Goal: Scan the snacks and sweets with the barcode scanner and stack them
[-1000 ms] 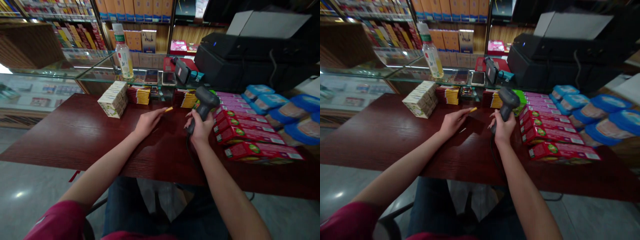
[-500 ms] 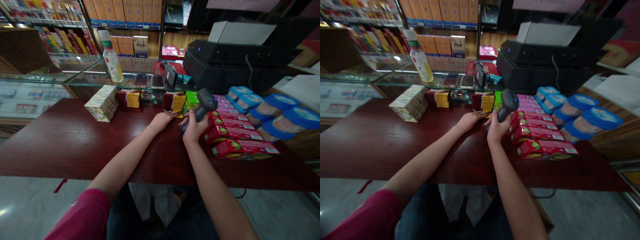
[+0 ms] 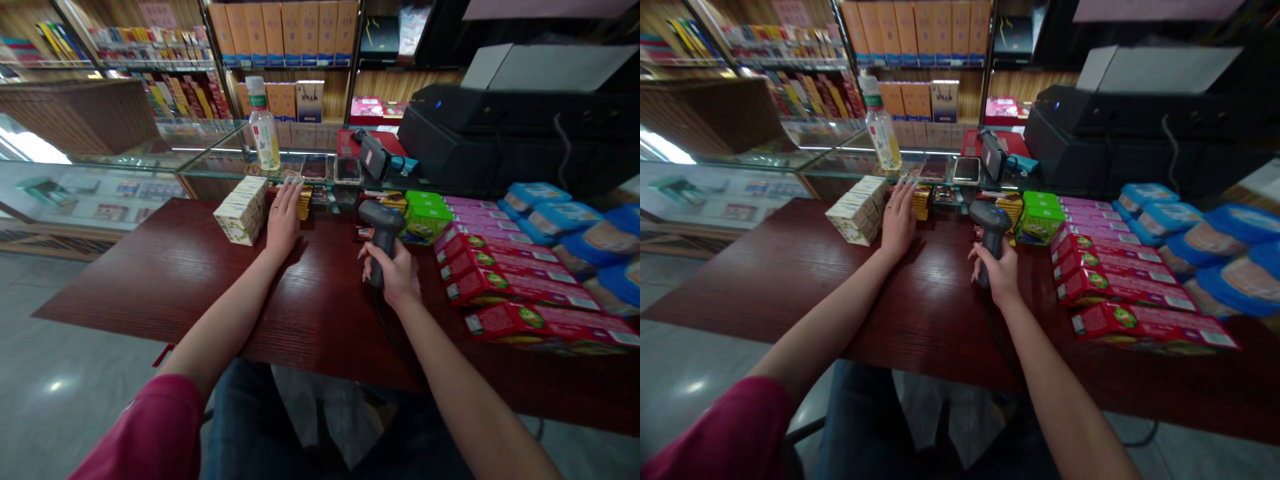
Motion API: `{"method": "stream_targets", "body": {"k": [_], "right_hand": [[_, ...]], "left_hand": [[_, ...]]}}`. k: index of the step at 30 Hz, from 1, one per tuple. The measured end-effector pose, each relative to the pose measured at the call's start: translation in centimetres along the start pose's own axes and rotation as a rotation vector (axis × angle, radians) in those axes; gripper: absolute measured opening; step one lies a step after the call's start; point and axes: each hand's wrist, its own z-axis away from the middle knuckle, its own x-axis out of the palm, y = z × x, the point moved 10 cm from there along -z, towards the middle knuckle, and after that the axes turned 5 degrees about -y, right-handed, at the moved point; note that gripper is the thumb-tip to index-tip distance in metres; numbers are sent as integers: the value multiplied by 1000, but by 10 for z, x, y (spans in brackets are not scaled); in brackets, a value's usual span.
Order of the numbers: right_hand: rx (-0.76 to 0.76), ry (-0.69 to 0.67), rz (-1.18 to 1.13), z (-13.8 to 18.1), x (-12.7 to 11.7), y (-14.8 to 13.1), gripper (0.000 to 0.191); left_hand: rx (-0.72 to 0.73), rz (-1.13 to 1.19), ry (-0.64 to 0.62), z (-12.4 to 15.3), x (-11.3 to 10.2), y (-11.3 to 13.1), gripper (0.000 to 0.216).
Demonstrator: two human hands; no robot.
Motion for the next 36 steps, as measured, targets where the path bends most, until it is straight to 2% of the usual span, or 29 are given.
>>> {"method": "stream_targets", "body": {"k": [2, 5, 10, 14, 16, 18, 20, 23, 25, 28, 36], "right_hand": [[45, -63, 8, 2, 10, 6, 44], [86, -130, 23, 5, 18, 11, 50], [117, -158, 29, 9, 21, 13, 53], [107, -171, 58, 9, 22, 12, 54], [91, -186, 75, 10, 24, 10, 55], [76, -208, 85, 11, 27, 7, 55], [69, -233, 101, 13, 31, 5, 53], [68, -259, 137, 15, 33, 3, 50], [79, -267, 160, 16, 34, 5, 49], [105, -270, 181, 16, 35, 10, 47], [101, -235, 187, 14, 35, 11, 45]], "left_hand": [[-76, -17, 24, -3, -15, -25, 55], [-109, 16, 22, -7, -20, -41, 45], [-110, 79, 47, -6, -25, -36, 17], [-124, 131, 50, 1, -30, -24, 19], [-170, 238, 112, 6, -31, -21, 26], [-265, 401, 185, 11, -23, -24, 31], [-404, 583, 205, 19, -3, -33, 32], [-641, 832, 150, 35, 37, -46, 28], [-747, 936, 124, 45, 54, -51, 27], [-794, 992, 125, 51, 58, -52, 28], [-780, 972, 99, 50, 56, -47, 28]]}}
